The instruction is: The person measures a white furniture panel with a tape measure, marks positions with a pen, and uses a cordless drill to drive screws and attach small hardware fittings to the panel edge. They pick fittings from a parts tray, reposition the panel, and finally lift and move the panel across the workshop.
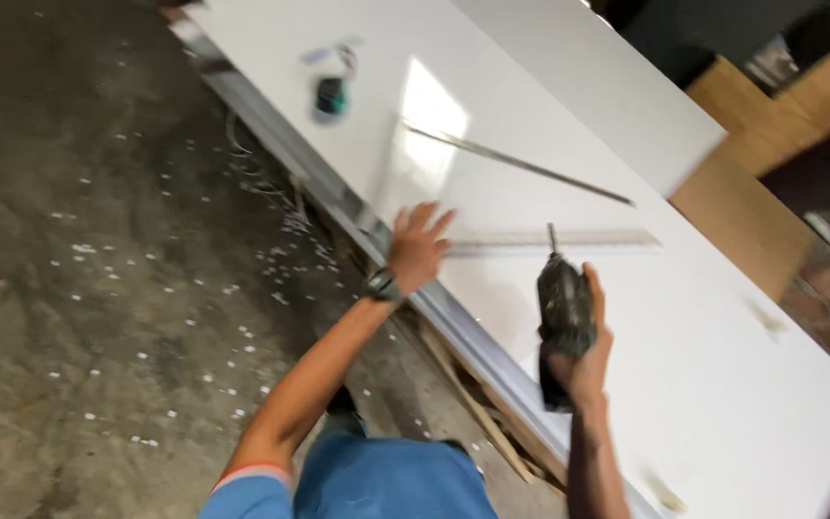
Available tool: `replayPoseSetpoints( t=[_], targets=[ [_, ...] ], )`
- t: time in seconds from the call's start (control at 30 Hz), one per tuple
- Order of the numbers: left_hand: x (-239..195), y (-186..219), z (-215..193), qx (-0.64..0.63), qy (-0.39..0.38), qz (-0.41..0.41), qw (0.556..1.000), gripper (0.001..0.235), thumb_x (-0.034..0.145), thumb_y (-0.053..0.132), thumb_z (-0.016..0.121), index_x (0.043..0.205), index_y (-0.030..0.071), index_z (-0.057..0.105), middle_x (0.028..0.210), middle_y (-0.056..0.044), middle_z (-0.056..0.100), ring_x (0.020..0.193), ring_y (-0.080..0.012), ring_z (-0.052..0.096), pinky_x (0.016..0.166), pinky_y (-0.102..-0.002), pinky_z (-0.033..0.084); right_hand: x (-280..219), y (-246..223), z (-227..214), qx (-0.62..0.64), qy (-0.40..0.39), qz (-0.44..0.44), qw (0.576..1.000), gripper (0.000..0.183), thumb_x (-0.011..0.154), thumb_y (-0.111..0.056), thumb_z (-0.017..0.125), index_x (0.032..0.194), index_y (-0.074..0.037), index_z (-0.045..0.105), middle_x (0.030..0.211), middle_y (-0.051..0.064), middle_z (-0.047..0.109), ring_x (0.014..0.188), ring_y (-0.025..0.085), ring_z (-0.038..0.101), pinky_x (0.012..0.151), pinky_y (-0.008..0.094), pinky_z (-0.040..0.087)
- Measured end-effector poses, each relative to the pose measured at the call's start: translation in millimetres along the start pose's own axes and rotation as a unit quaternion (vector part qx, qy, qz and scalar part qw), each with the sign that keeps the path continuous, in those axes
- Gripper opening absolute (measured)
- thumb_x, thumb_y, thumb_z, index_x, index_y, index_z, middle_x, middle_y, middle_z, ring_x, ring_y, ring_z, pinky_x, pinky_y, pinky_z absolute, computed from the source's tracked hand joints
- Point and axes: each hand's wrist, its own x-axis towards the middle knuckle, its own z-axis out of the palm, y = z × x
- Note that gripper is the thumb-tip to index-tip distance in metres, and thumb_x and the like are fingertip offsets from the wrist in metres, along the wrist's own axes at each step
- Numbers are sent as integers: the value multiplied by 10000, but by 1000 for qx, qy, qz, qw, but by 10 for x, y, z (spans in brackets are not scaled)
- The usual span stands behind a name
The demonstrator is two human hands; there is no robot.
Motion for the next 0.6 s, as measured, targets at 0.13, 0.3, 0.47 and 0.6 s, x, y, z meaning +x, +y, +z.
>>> replayPoseSetpoints(
  t=[0.13, 0.3, 0.47, 0.6],
  targets=[
    [-447, -1333, -1254, -49, 175, -86, 980, 296, 827, 127, 695, 1112, 84, 760, 957, -134, 740, 990, -344, 694, 949, -466, 511, 819, -49, 750, -63, -54, 23, 996, 979, 816, -40, 773, 1649, -216, 290, 1196, 199, 737, 1027, 308, 744, 843, 391, 601],
    [-908, -3141, -1344, -61, -25, -375, 925, 245, 939, 275, 659, 1118, 138, 754, 1056, -103, 761, 1020, -334, 700, 935, -479, 528, 1753, -100, 1699, -214, -74, -22, 974, 1090, 730, -34, 808, 1637, -225, 235, 1123, 243, 694, 964, 433, 690, 764, 508, 570],
    [-686, -4287, -1350, -97, -130, -460, 873, 292, 909, 338, 661, 1138, 182, 751, 1105, -73, 765, 1040, -324, 709, 935, -492, 523, 2550, -138, 2542, -286, -109, -9, 952, 1132, 748, -18, 781, 1655, -272, 155, 1105, 261, 618, 864, 432, 684, 674, 507, 570],
    [-279, -5316, -1260, -108, -122, -462, 872, 303, 897, 357, 676, 1133, 184, 756, 1102, -82, 769, 1038, -327, 712, 903, -482, 549, 3173, -282, 3119, -328, -154, 61, 930, 1118, 804, -32, 754, 1668, -357, 123, 1045, 257, 573, 774, 424, 666, 645, 503, 572]
  ],
)
